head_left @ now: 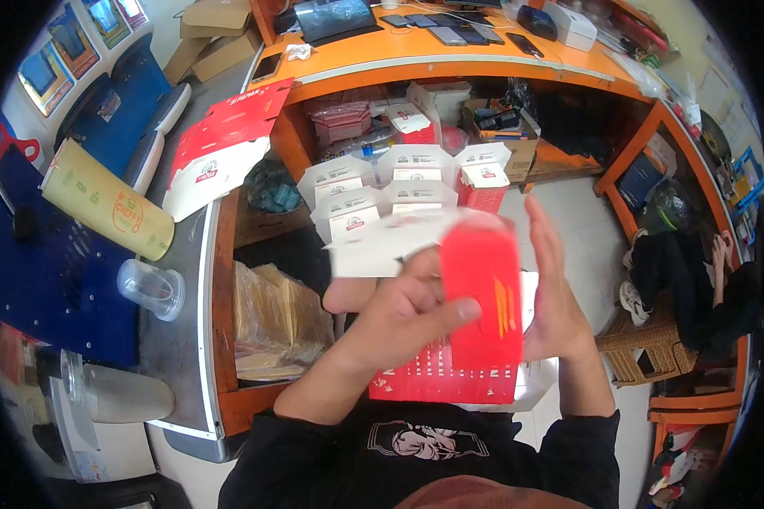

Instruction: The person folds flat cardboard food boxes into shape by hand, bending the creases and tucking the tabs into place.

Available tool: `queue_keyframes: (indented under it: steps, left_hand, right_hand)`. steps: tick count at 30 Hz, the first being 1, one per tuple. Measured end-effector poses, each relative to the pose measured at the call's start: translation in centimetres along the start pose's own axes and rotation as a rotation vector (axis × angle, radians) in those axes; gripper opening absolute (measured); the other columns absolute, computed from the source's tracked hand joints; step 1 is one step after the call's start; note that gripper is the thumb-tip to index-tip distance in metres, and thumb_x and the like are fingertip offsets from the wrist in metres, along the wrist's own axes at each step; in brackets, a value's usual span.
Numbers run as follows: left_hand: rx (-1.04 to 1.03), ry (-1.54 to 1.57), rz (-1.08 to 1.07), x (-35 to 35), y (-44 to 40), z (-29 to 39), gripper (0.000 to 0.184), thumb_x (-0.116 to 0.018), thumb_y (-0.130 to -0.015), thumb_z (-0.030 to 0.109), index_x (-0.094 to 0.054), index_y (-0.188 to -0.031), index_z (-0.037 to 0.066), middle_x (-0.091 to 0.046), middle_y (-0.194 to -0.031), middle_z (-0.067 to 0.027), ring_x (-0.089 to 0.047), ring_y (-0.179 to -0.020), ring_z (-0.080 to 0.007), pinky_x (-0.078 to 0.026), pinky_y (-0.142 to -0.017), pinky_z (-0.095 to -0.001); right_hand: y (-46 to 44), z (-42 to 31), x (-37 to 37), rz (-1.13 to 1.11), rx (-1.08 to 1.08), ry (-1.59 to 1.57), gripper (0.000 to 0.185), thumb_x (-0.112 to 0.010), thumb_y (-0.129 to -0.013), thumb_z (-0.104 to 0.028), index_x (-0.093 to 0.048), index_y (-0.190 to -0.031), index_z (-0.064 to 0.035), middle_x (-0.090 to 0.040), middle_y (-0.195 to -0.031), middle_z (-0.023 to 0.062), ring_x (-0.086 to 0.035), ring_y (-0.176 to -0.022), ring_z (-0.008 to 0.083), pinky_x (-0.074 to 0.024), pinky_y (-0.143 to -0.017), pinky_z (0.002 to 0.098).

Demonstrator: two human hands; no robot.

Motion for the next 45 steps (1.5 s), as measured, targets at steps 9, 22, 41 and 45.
queue_keyframes:
  steps: [9,22,41,45]
  left_hand:
    - [0.117,-0.187,-0.185,-1.5,1.1,-0.6,0.045,-0.056,-0.107,0.023,-0.046,-0.144,0.000,-0.061,-0.131,-0.0071,-0.057,-0.121,-0.0135,-0.046,-0.104,-0.0320]
    - [-0.391,-0.981,-0.471,-2.1,-0.5,-2.0,0.094,-0.063,-0.083,0.074,-0.053,-0.135,-0.003,-0.054,-0.136,-0.0254,-0.054,-0.127,-0.0398,-0.042,-0.105,-0.0454]
    - [0.345,-0.778,-0.513,1.9,-1.0,-9.2,0.024,-0.070,-0.094,0.010,-0.067,-0.115,-0.001,-0.069,-0.084,-0.0113,-0.062,-0.077,-0.0118,-0.051,-0.075,-0.0306]
    - [0.572,-0.880,-0.624,1.7,-1.1,-9.4,0.024,-0.071,-0.095,0.013,-0.068,-0.116,0.001,-0.067,-0.090,-0.0088,-0.061,-0.080,-0.0124,-0.050,-0.077,-0.0287]
  right_hand:
    - [1.4,-0.2,-1.6,-0.188,-0.070,-0.005,0.140,-0.093,-0.057,-0.048,-0.010,-0.159,0.0005,-0.035,-0.150,0.0296,-0.043,-0.134,0.0465,-0.0368,-0.111,0.0534]
    - [6.3,6.6,-0.6,0.344,-0.683,-1.170,0.049,-0.063,-0.099,-0.034,-0.053,-0.132,0.0007,-0.068,-0.113,0.0139,-0.070,-0.103,0.0257,-0.0569,-0.091,0.0406]
    - [3.0,1.7,0.4,-0.305,-0.419,-0.142,0.055,-0.081,-0.083,-0.019,-0.065,-0.136,-0.0168,-0.055,-0.132,0.0163,-0.053,-0.128,0.0338,-0.0490,-0.101,0.0439]
    - [1.5,-1.5,1.0,-0.441,-0.167,0.340,0.054,-0.082,-0.078,-0.016,-0.068,-0.129,-0.0200,-0.057,-0.128,0.0166,-0.057,-0.121,0.0361,-0.0497,-0.099,0.0451]
Point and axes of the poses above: each hand's wrist, its own y-axis away from the middle knuckle, its own x-axis out of the back of the hand, z = x × y, the point moved 8 cm from there along -y, towards the middle knuckle
